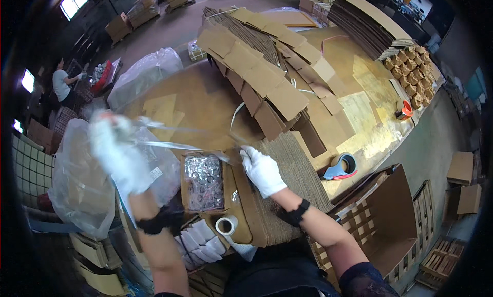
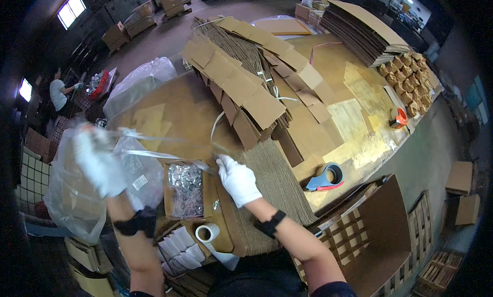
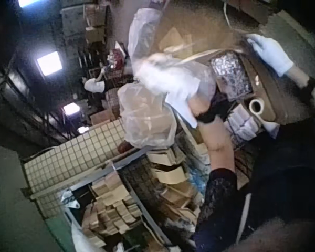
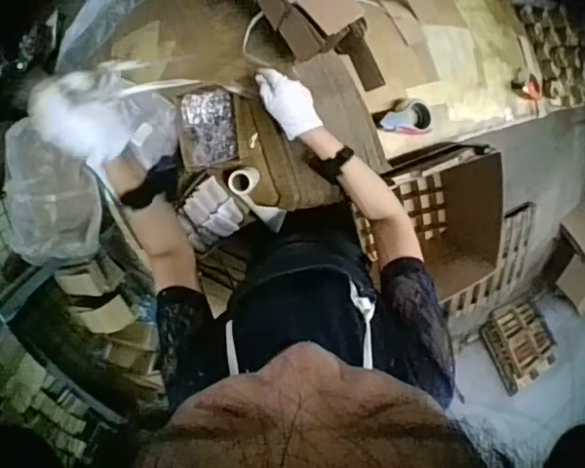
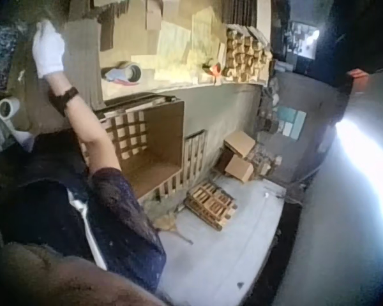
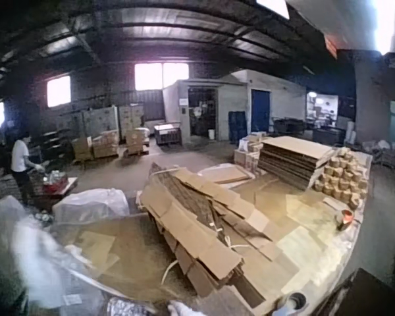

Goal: The person places small metal cups into brown paper bags and folds the tops closed. They then move to a different table, cut a piece of cardboard, and use a tape dispenser to seal the paper bags shut. The sealed bags are placed into a larger cardboard box.

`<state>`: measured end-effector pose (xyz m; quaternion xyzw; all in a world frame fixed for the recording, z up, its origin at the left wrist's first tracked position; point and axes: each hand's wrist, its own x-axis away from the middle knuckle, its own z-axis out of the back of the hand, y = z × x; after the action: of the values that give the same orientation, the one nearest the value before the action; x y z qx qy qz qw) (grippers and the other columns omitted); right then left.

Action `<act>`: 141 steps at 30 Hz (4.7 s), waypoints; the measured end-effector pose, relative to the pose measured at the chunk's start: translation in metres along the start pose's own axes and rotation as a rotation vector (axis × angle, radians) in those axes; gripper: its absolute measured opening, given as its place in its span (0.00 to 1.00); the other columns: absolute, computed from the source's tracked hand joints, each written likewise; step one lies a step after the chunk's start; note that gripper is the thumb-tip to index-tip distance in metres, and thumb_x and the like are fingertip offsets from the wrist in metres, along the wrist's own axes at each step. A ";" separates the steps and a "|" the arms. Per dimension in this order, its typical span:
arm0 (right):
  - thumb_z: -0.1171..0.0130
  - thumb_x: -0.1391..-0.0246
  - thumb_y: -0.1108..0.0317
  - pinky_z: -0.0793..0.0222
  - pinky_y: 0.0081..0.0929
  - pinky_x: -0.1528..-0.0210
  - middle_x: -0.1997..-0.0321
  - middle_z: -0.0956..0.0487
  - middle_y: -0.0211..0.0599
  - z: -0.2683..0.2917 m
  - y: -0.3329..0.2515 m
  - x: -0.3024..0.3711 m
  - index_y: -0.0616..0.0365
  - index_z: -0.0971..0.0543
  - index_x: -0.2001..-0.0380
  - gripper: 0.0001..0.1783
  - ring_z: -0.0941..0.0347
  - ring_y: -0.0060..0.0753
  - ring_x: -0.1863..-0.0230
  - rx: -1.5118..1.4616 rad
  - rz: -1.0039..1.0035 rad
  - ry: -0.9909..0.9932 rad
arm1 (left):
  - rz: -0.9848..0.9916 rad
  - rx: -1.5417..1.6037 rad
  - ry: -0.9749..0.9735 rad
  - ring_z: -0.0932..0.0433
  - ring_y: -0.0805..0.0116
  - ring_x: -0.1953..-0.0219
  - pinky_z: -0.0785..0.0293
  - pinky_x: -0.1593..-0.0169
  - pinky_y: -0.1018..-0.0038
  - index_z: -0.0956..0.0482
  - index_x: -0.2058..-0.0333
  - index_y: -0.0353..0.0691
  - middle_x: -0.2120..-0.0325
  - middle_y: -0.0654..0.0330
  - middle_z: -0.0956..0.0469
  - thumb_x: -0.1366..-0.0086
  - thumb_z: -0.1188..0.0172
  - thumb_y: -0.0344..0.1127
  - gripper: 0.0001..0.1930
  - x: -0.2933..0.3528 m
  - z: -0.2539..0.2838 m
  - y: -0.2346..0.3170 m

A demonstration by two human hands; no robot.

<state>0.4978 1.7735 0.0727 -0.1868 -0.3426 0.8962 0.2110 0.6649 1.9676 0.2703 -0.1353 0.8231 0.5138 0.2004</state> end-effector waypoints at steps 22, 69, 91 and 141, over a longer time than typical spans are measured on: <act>0.54 0.33 0.53 0.26 0.52 0.57 0.67 0.18 0.57 -0.023 -0.009 -0.053 0.61 0.20 0.68 0.23 0.20 0.59 0.62 -0.060 0.008 -0.167 | 0.974 -0.243 -0.514 0.30 0.79 0.75 0.35 0.72 0.77 0.17 0.62 0.38 0.75 0.68 0.24 0.40 0.35 0.30 0.08 0.088 -0.024 -0.185; 0.46 0.32 0.53 0.51 0.20 0.89 0.90 0.37 0.22 0.184 -0.038 0.337 0.56 0.22 0.67 0.18 0.45 0.19 0.93 -0.961 -0.945 0.475 | -0.433 -1.698 -0.820 0.34 0.48 0.37 0.33 0.37 0.62 0.26 0.44 0.34 0.39 0.48 0.32 0.35 0.48 0.36 0.21 0.181 -0.017 -0.189; 0.48 0.31 0.58 0.54 0.19 0.89 0.90 0.35 0.23 0.264 0.012 0.441 0.61 0.19 0.64 0.17 0.46 0.17 0.92 -0.956 -0.893 0.610 | 0.112 -1.513 -0.943 0.51 0.28 0.31 0.43 0.33 0.41 0.38 0.32 0.43 0.29 0.38 0.53 0.53 0.28 0.61 0.52 0.419 -0.025 -0.044; 0.44 0.34 0.52 0.56 0.15 0.85 0.80 0.32 0.14 0.340 0.095 0.864 0.47 0.20 0.57 0.13 0.47 0.10 0.86 -1.175 -1.271 1.178 | -0.148 -0.224 -0.984 0.25 0.54 0.49 0.29 0.42 0.60 0.30 0.42 0.38 0.48 0.50 0.25 0.32 0.45 0.39 0.22 0.618 -0.125 0.187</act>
<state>-0.4155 1.9651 0.0791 -0.4526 -0.6023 0.0796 0.6527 0.0151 1.9261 0.1780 0.0442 0.5593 0.5862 0.5844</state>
